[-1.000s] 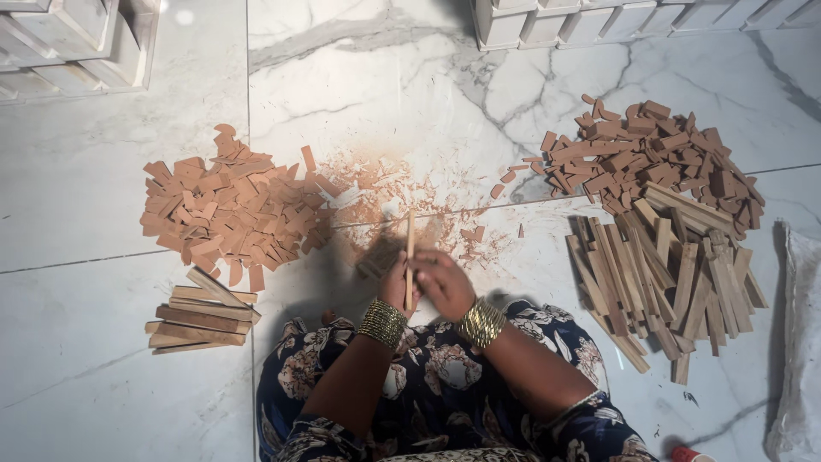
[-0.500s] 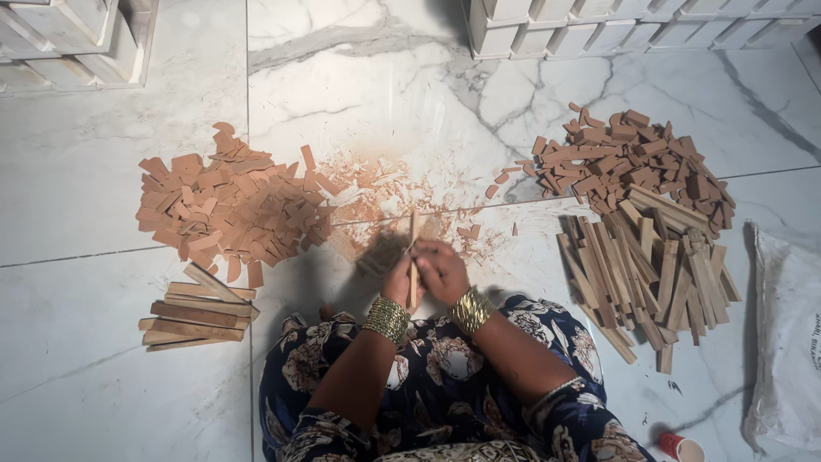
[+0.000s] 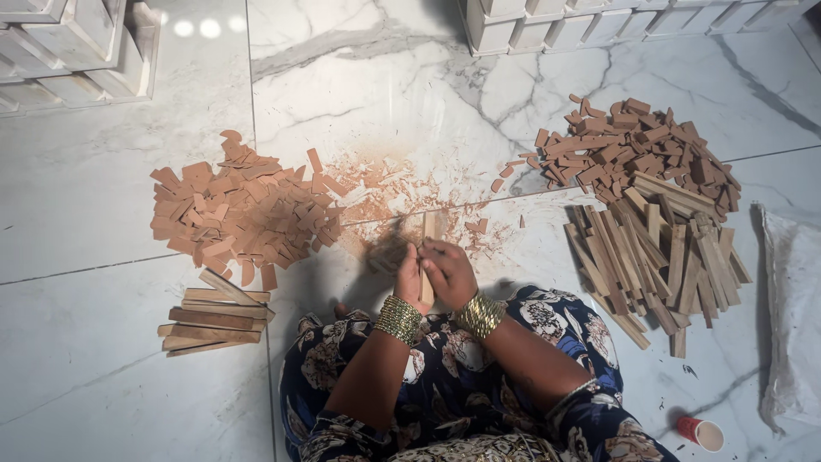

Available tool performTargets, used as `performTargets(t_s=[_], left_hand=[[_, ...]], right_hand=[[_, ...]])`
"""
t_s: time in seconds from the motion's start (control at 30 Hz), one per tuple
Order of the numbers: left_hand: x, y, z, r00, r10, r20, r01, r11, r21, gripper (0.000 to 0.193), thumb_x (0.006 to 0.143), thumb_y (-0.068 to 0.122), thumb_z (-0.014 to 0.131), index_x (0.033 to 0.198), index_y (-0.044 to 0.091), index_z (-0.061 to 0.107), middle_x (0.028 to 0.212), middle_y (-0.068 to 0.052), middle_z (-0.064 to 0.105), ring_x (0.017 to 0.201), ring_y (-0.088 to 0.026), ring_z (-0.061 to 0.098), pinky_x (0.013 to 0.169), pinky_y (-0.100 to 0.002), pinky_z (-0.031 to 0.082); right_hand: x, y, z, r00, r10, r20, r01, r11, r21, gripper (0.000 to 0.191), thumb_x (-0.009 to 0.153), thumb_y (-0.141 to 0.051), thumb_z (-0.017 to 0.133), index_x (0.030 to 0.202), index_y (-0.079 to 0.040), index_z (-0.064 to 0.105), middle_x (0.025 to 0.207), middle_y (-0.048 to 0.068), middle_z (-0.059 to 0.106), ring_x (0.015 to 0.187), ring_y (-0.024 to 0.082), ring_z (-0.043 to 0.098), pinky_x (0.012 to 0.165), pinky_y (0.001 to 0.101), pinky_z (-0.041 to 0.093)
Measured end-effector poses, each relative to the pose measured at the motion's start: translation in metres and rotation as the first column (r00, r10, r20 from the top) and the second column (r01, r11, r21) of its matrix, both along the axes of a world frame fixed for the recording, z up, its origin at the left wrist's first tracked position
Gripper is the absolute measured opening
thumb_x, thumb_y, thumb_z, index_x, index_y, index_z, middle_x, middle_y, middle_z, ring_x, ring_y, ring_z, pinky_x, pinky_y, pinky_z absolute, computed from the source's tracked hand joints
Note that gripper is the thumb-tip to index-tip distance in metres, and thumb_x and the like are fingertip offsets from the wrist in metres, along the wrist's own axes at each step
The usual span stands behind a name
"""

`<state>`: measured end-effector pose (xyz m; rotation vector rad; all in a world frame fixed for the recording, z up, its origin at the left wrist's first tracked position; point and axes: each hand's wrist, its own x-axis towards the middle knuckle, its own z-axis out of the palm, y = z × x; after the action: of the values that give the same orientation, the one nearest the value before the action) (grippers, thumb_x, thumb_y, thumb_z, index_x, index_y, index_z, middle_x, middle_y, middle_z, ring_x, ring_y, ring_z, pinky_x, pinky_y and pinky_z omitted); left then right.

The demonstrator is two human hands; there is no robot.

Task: The person sits on the floor and repeatedly rubs small wooden sticks against a fixed wooden block to smooth their surfaces. The person handles the sticks one at a time, turning them over and rubbing different sides against the block, then places them aside.

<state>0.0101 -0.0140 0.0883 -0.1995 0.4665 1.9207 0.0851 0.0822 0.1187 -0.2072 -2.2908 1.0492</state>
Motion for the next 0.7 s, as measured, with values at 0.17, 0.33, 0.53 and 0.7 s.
performTargets(t_s=[0.17, 0.33, 0.53, 0.7], left_hand=[[0.004, 0.0, -0.007, 0.992, -0.095, -0.08, 0.08, 0.981, -0.179, 0.075, 0.096, 0.073, 0.037, 0.117, 0.005, 0.061, 0.091, -0.006, 0.066, 0.07, -0.015, 0.067, 0.063, -0.031, 0.054], [0.02, 0.001, -0.017, 0.87, -0.336, -0.36, 0.264, 0.935, -0.235, 0.085, 0.099, 0.084, 0.028, 0.12, 0.004, 0.049, 0.08, 0.0, 0.053, 0.054, -0.012, 0.054, 0.045, -0.029, 0.047], [0.028, -0.012, -0.009, 0.784, -0.377, -0.494, 0.251, 0.919, -0.302, 0.095, 0.091, 0.082, 0.022, 0.139, 0.007, 0.056, 0.07, 0.001, 0.053, 0.045, -0.011, 0.051, 0.041, -0.026, 0.045], [0.023, -0.002, -0.016, 0.892, -0.252, -0.377, 0.109, 0.926, -0.362, 0.087, 0.101, 0.074, 0.032, 0.14, -0.001, 0.049, 0.076, -0.003, 0.059, 0.058, -0.013, 0.058, 0.048, -0.028, 0.049]], right_hand=[[0.03, -0.012, 0.001, 0.999, 0.05, -0.011, -0.049, 0.993, 0.105, 0.019, 0.093, -0.015, 0.069, 0.109, -0.009, 0.077, 0.118, 0.01, 0.073, 0.109, 0.029, 0.066, 0.098, 0.0411, 0.048], [0.003, 0.049, 0.003, 0.997, -0.052, 0.06, 0.05, 0.998, 0.029, 0.021, 0.095, -0.015, 0.065, 0.112, -0.008, 0.077, 0.119, 0.011, 0.072, 0.106, 0.028, 0.068, 0.098, 0.0407, 0.049], [0.007, 0.062, -0.015, 0.986, -0.164, 0.031, 0.16, 0.983, 0.091, 0.025, 0.098, -0.016, 0.064, 0.118, -0.006, 0.076, 0.122, 0.014, 0.071, 0.11, 0.031, 0.065, 0.099, 0.0423, 0.046], [0.033, 0.022, -0.012, 1.0, -0.004, -0.004, 0.004, 0.988, 0.156, 0.021, 0.095, -0.015, 0.069, 0.113, -0.007, 0.076, 0.124, 0.012, 0.07, 0.112, 0.03, 0.064, 0.101, 0.0409, 0.048]])
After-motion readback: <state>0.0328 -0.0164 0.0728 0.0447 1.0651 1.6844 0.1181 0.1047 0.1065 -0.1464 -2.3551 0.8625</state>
